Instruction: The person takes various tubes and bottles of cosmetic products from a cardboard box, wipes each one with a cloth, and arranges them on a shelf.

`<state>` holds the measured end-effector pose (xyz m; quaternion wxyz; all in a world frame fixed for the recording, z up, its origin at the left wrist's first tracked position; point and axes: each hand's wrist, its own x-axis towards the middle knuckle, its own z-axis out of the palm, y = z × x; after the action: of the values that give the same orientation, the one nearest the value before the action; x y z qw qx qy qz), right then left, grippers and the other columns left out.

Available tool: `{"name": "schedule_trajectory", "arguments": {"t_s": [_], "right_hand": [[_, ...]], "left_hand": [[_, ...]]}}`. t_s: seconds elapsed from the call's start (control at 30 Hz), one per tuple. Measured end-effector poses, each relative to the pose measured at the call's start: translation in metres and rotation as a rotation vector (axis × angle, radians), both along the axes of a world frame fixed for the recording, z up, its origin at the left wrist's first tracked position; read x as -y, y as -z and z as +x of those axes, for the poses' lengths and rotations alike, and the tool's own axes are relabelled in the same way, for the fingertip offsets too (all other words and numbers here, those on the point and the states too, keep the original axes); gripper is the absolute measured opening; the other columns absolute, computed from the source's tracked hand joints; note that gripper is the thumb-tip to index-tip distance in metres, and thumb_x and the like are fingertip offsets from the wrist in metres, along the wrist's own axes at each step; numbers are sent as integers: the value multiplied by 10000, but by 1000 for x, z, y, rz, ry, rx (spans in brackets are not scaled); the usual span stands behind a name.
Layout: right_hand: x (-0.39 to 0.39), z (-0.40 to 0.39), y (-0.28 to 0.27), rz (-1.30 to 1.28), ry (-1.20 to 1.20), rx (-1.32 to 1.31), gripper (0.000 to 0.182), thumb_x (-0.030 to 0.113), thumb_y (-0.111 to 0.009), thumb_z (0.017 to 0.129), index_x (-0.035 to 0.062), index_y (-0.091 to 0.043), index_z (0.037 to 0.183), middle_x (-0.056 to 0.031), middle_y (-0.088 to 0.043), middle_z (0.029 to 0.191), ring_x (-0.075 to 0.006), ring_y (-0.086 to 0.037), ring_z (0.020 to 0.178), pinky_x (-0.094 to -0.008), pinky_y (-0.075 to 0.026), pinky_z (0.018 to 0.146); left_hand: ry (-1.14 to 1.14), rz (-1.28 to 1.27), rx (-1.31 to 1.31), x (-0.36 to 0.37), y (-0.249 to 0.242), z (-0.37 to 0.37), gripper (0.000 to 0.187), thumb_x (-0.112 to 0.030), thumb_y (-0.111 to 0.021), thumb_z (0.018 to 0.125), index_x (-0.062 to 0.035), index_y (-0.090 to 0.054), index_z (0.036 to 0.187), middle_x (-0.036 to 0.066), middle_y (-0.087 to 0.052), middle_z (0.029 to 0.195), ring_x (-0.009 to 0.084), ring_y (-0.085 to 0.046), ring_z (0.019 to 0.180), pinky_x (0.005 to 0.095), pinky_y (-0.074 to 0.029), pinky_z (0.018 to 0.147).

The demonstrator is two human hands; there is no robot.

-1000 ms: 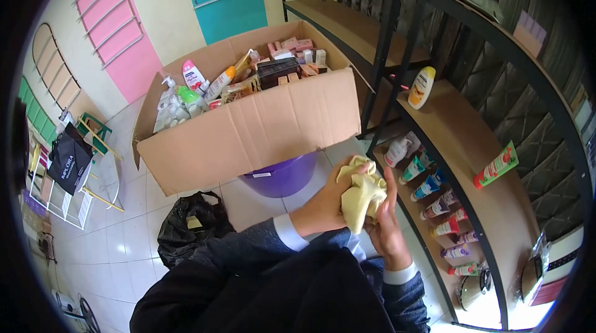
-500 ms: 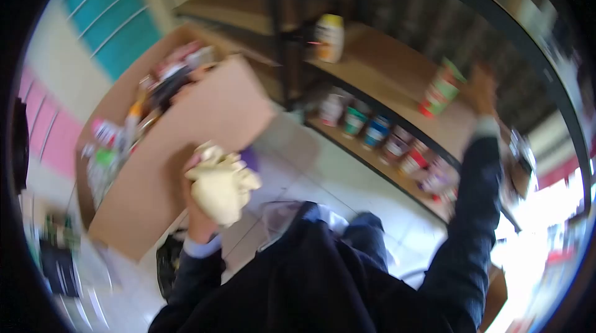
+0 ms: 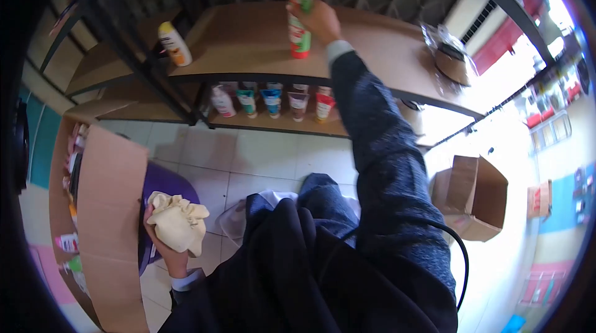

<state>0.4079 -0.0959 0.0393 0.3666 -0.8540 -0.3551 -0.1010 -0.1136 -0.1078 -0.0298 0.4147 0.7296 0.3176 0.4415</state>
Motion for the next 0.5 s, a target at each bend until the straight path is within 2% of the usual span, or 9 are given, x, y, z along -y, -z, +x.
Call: {"name": "schedule_trajectory", "arguments": {"t_s": [0.07, 0.13, 0.2, 0.27, 0.33, 0.4, 0.47, 0.5], "right_hand": [[4, -10, 10, 177, 45, 126, 402, 414, -629, 732, 80, -628, 957, -172, -634, 826, -359, -601, 822, -414, -484, 714], [30, -44, 12, 258, -11, 216, 296, 299, -630, 746, 103, -629, 969, -147, -640, 840, -342, -606, 816, -416, -483, 703], [73, -72, 16, 415, -119, 227, 275, 254, -647, 744, 83, -628, 959, -160, -633, 825, -348, -605, 792, -391, -484, 678], [127, -95, 25, 441, -113, -5, 277, 226, -659, 741, 47, -626, 951, -169, -623, 790, -322, -618, 747, -360, -485, 663], [189, -100, 40, 261, -148, -362, 277, 154, -647, 777, 38, -614, 1027, -101, -641, 811, -165, -623, 748, -293, -497, 665], [246, -89, 71, 69, -109, -356, 299, 166, -659, 772, 23, -611, 1031, -97, -640, 807, -174, -629, 724, -302, -506, 657], [297, -81, 93, -105, 73, -361, 294, 155, -659, 765, 29, -620, 1027, -113, -651, 832, -206, -641, 714, -337, -516, 645], [321, -72, 108, -118, 177, -313, 258, 161, -644, 756, 45, -634, 987, -137, -645, 832, -254, -636, 737, -358, -502, 666]], "left_hand": [[-71, -31, -8, 4, 3, 7, 738, -85, -722, 655, -37, -317, 1271, 131, -396, 1232, 252, -416, 1153, 370, -353, 973], [-42, 29, -68, 5, 8, 10, 736, -104, -712, 673, -39, -302, 1281, 132, -373, 1249, 256, -409, 1161, 379, -351, 978], [5, 67, -81, 6, 10, 15, 745, -103, -709, 679, -43, -290, 1292, 130, -350, 1266, 258, -397, 1173, 388, -349, 982], [18, 79, -141, 8, 9, 24, 758, -110, -719, 672, -46, -289, 1293, 129, -338, 1274, 258, -389, 1182, 386, -341, 991], [73, 37, -125, 8, 15, 31, 774, -125, -732, 665, -45, -287, 1293, 129, -347, 1273, 255, -390, 1182, 386, -333, 995], [116, 23, -109, 13, 19, 45, 781, -128, -737, 661, -46, -285, 1293, 128, -352, 1274, 253, -392, 1181, 385, -331, 994], [157, 8, -93, 21, 22, 61, 788, -132, -742, 658, -46, -284, 1294, 128, -357, 1274, 250, -394, 1179, 385, -330, 994], [193, -23, -103, 25, 23, 68, 753, -123, -714, 681, -48, -288, 1298, 118, -353, 1285, 242, -380, 1192, 378, -305, 1007]]}}
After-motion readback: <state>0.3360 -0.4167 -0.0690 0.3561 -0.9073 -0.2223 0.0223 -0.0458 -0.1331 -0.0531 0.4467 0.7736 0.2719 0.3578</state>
